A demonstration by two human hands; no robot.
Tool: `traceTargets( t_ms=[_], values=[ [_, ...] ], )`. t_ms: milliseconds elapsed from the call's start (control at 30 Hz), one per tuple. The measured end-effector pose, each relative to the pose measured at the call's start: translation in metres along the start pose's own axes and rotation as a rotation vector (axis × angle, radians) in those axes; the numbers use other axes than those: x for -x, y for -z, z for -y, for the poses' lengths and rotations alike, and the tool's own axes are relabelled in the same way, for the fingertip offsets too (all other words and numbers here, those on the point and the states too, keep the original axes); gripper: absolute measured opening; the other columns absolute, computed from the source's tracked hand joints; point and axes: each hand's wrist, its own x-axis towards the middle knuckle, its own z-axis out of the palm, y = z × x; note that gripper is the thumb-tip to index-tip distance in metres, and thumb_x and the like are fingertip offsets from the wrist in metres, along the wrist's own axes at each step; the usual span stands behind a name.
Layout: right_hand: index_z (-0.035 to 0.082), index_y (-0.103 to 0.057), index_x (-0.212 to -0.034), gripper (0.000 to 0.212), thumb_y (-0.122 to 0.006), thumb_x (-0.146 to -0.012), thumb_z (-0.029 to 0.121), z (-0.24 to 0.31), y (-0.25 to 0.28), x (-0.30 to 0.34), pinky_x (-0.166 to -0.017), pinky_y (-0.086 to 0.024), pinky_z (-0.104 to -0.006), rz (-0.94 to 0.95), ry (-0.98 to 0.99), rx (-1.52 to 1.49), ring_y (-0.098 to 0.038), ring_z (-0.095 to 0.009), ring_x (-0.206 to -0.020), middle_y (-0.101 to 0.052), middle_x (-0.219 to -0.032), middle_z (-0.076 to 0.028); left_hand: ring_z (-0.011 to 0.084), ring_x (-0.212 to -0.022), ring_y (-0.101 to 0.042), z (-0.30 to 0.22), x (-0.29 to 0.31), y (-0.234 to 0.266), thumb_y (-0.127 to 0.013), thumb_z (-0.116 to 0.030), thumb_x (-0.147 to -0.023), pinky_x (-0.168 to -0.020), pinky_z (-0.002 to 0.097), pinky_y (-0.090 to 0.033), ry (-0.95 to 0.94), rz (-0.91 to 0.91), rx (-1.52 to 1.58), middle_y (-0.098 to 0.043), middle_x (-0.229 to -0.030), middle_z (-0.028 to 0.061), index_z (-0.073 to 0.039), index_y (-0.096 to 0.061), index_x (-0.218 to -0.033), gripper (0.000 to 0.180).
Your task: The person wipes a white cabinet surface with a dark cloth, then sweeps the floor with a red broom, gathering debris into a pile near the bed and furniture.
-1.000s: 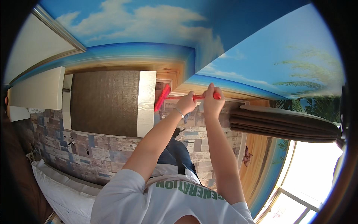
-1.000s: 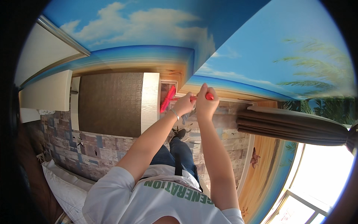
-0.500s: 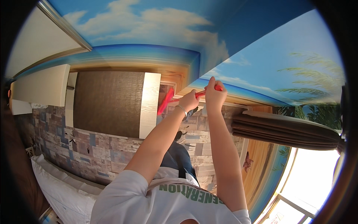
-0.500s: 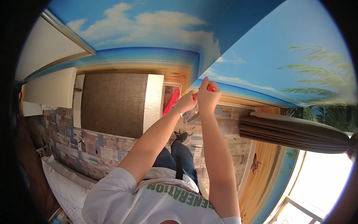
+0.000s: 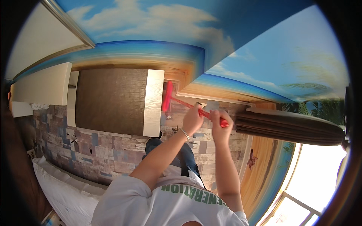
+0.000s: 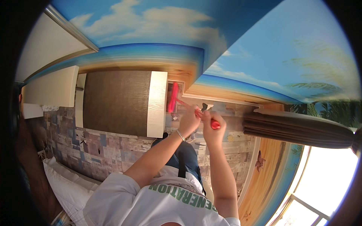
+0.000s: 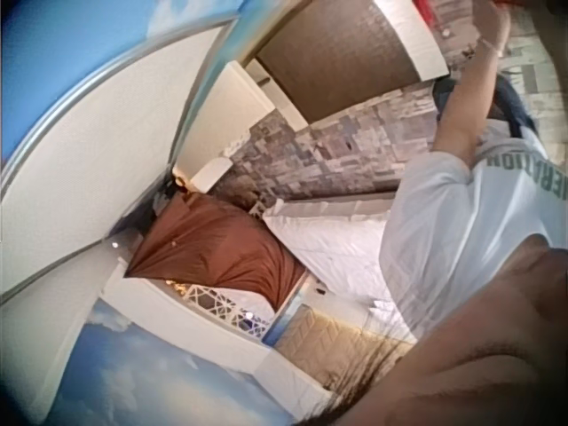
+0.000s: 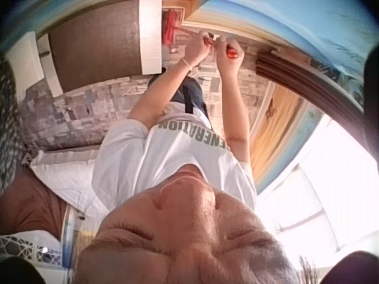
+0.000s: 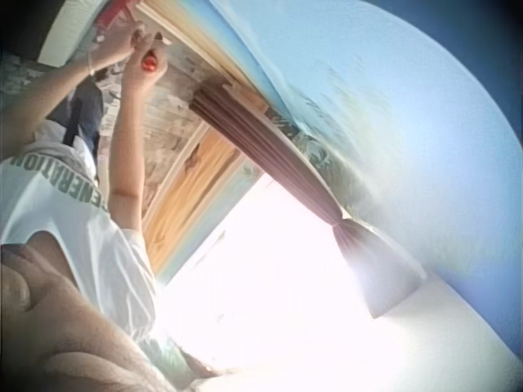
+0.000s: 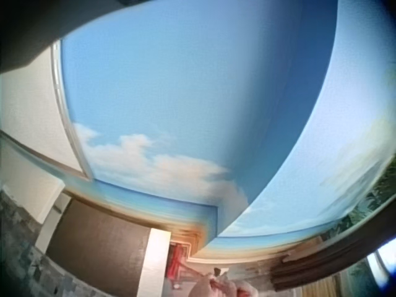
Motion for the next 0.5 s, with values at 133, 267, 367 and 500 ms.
traceTargets(
  t_ms=[133,267,367,500],
  values=[
    [0.000,-0.052,-0.064,0.029,-0.059,-0.090,0.012,-0.043,-0.025,0.002,-0.053,-0.037,-0.0240,-0.207,-0.034,-0.024,-0.042,-0.006,-0.057,-0.052,-0.058,-0.002,0.0370,-0.078,-0.062,0.032,-0.024,-0.004,-0.053,-0.016,-0.086,-0.066,0.0446,-0.047,0.009,0.257,-0.034,-0.063,-0.082,0.0175,-0.007,-0.052,-0.094,0.012],
    [0.001,-0.049,-0.061,0.034,-0.059,-0.090,0.015,-0.041,-0.033,-0.008,-0.050,-0.036,-0.0247,-0.317,-0.093,-0.064,-0.041,-0.006,-0.054,-0.051,-0.054,-0.002,0.0360,-0.085,-0.063,0.043,-0.038,-0.005,-0.051,-0.023,-0.089,-0.071,0.0434,-0.048,-0.017,0.446,-0.108,-0.064,-0.086,0.0184,-0.007,-0.050,-0.099,0.019],
    [0.001,-0.049,-0.059,0.036,-0.058,-0.090,0.016,-0.037,-0.034,-0.011,-0.048,-0.035,-0.0255,-0.331,-0.131,-0.060,-0.039,-0.006,-0.052,-0.049,-0.052,-0.002,0.0352,-0.086,-0.063,0.047,-0.038,-0.008,-0.051,-0.024,-0.089,-0.072,0.0421,-0.048,-0.030,0.440,-0.092,-0.064,-0.087,0.0183,-0.005,-0.049,-0.098,0.021],
    [0.001,-0.046,-0.058,0.036,-0.059,-0.089,0.015,-0.034,-0.041,-0.014,-0.047,-0.032,-0.0267,-0.300,-0.103,-0.020,-0.033,-0.007,-0.052,-0.042,-0.051,-0.001,0.0366,-0.083,-0.063,0.050,-0.041,-0.003,-0.052,-0.025,-0.088,-0.071,0.0428,-0.048,-0.021,0.438,-0.064,-0.064,-0.087,0.0202,-0.005,-0.052,-0.102,0.024]
  ],
)
